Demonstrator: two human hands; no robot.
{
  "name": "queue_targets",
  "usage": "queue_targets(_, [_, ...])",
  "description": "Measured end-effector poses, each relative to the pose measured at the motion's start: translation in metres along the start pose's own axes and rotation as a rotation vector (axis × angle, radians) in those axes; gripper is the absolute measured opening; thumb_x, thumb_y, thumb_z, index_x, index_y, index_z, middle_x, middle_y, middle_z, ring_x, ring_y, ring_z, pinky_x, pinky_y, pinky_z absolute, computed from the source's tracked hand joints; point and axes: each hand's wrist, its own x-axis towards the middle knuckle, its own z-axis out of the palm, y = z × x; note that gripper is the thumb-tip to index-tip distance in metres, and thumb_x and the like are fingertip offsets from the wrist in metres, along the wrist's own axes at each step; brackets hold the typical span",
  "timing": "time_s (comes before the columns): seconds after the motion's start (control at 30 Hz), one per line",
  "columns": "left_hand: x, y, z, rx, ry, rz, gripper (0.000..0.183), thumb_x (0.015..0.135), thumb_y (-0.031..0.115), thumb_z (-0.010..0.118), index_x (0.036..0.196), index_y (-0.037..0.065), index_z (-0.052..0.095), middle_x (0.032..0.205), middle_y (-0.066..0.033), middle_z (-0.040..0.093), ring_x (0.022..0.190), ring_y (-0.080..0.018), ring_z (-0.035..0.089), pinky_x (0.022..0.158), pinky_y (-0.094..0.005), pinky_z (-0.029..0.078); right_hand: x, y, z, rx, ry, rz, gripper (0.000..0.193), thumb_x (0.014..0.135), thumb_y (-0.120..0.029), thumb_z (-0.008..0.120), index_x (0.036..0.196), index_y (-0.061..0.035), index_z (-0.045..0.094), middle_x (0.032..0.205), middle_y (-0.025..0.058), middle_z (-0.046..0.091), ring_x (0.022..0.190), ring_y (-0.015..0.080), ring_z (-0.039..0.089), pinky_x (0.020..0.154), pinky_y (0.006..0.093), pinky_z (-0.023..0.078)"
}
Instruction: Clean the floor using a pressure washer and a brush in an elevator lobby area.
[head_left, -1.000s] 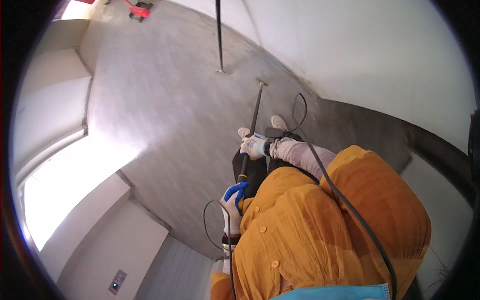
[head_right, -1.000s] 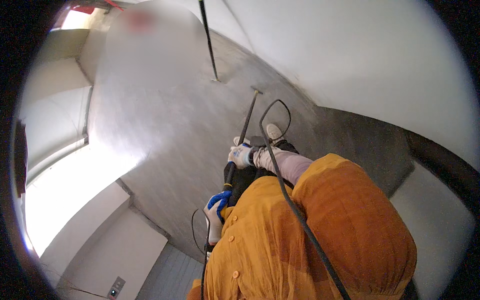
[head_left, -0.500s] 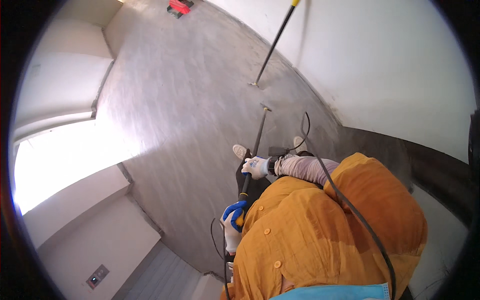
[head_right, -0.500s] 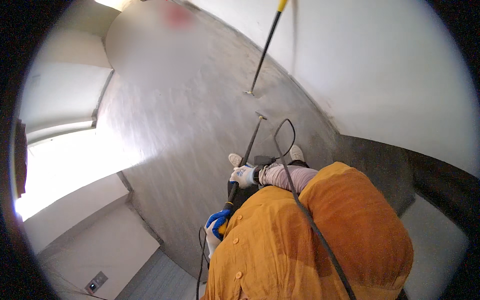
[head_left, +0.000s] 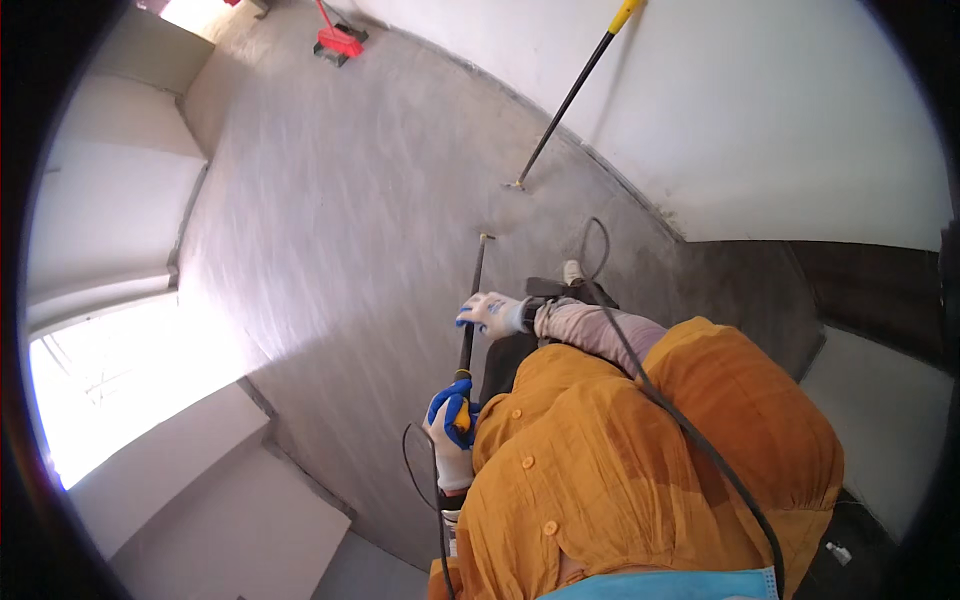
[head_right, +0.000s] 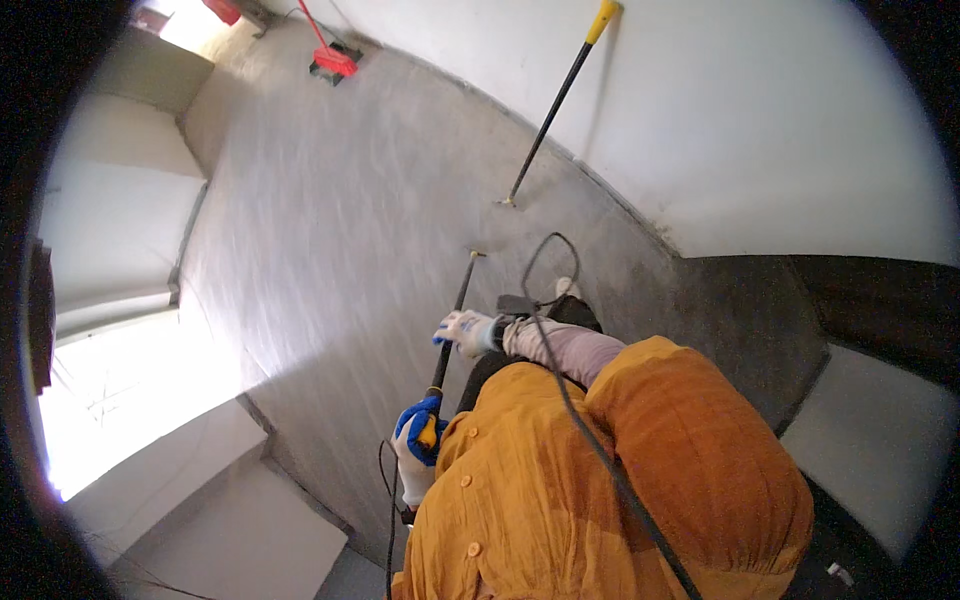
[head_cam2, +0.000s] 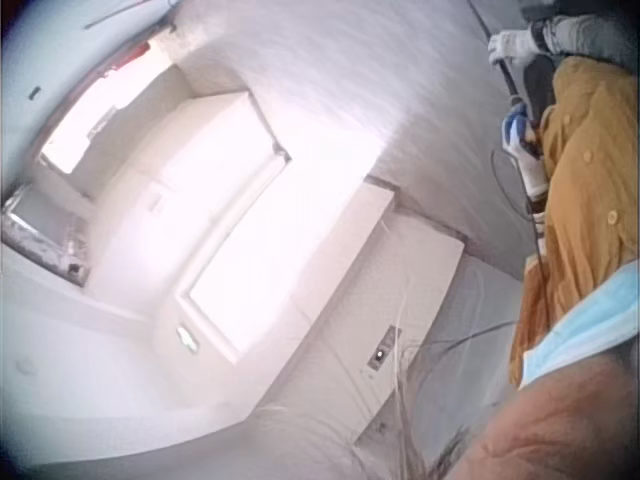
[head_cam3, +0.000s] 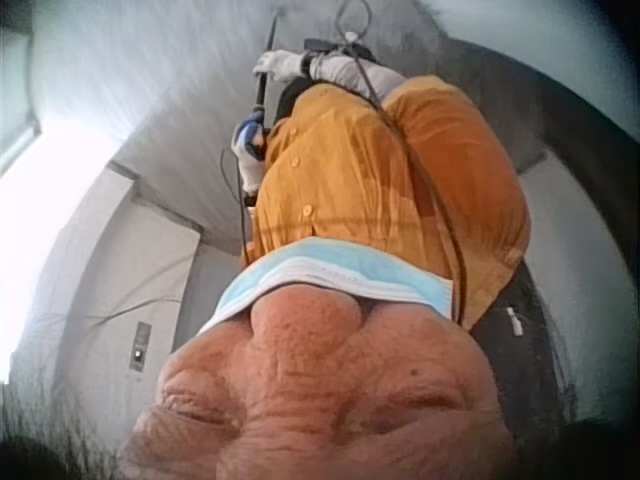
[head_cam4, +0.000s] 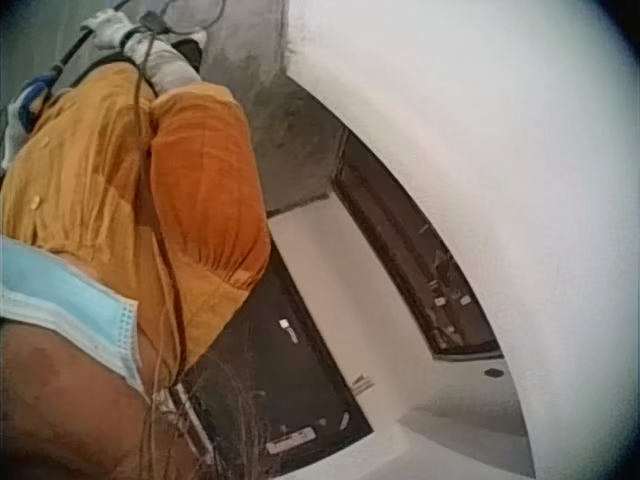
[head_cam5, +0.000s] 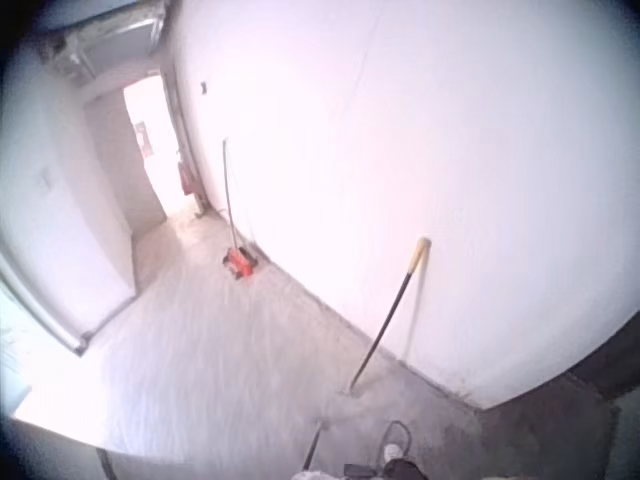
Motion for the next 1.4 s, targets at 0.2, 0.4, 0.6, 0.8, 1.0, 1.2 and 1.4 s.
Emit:
queue_targets(0.2, [0.075,0.033,-0.005,-0.498,0.061,-0.734,0.032,0.084,0.021,0.055,0.106,-0.002,0.060,0.082,-0.0091,0.061,0.057,-0.0090,0.056,0.044,-0.0180,0.040,-0.061,0.163,-0.080,0.336,0.477,0.825,0.058,0.077,-0.027,0.056,0.130,-0.0093,0.040,0.112,0.0240,0.056,0.099,0.0356,0.056,0.085,0.0431,0.044])
queue_targets(0.4, [0.110,0.061,-0.089,-0.352,0.093,-0.581,0.028,0.083,0.018,0.056,0.100,-0.002,0.063,0.074,-0.0047,0.060,0.048,-0.0059,0.048,0.039,-0.0170,0.036,-0.098,0.242,-0.233,0.503,1.343,0.917,0.072,0.073,0.005,0.062,0.136,-0.0103,0.029,0.116,0.0138,0.048,0.093,0.0247,0.058,0.069,0.0315,0.055])
queue_targets(0.6, [0.121,0.176,-0.202,-0.293,0.091,-0.525,0.032,0.083,0.026,0.054,0.096,-0.001,0.065,0.075,-0.0050,0.063,0.051,-0.0069,0.051,0.038,-0.0179,0.036,-0.052,0.067,-0.401,0.593,1.439,0.854,0.072,0.071,-0.002,0.068,0.133,-0.0112,0.034,0.117,0.0168,0.048,0.100,0.0240,0.055,0.069,0.0334,0.055])
queue_targets(0.8, [0.124,0.190,-0.211,-0.260,0.178,-0.544,0.032,0.083,0.026,0.053,0.096,-0.001,0.065,0.073,-0.0054,0.061,0.046,-0.0065,0.048,0.037,-0.0178,0.036,-0.010,-0.019,-0.423,0.672,1.174,0.884,0.038,0.073,-0.009,0.067,0.108,0.0033,0.056,0.086,0.0056,0.064,0.072,0.0112,0.059,0.066,0.0221,0.049])
queue_targets(1.0, [0.128,0.207,-0.203,-0.311,0.145,-0.485,0.030,0.083,0.025,0.053,0.095,0.000,0.065,0.066,-0.0040,0.058,0.044,-0.0059,0.046,0.037,-0.0171,0.034,-0.034,0.050,-0.423,0.475,1.199,0.649,0.024,0.076,-0.015,0.066,0.097,-0.0034,0.063,0.078,0.0008,0.064,0.073,0.0085,0.058,0.066,0.0220,0.046])
queue_targets(1.2, [0.154,0.211,-0.215,-0.334,0.109,-0.539,0.021,0.080,0.014,0.057,0.092,-0.001,0.066,0.067,0.0013,0.056,0.052,-0.0026,0.043,0.043,-0.0162,0.032,-0.002,-0.020,-0.417,0.709,1.100,0.706,0.015,0.079,-0.029,0.064,0.081,-0.0144,0.061,0.067,-0.0057,0.055,0.051,0.0044,0.044,0.042,0.0211,0.035])
queue_targets(1.4, [0.161,0.179,-0.241,-0.441,0.165,-0.629,0.022,0.080,0.017,0.057,0.091,0.001,0.066,0.069,-0.0010,0.059,0.048,-0.0041,0.046,0.038,-0.0168,0.034,-0.038,-0.048,-0.307,0.667,0.905,0.776,0.015,0.075,-0.025,0.069,0.080,-0.0126,0.062,0.070,-0.0039,0.056,0.056,0.0064,0.047,0.049,0.0225,0.037])
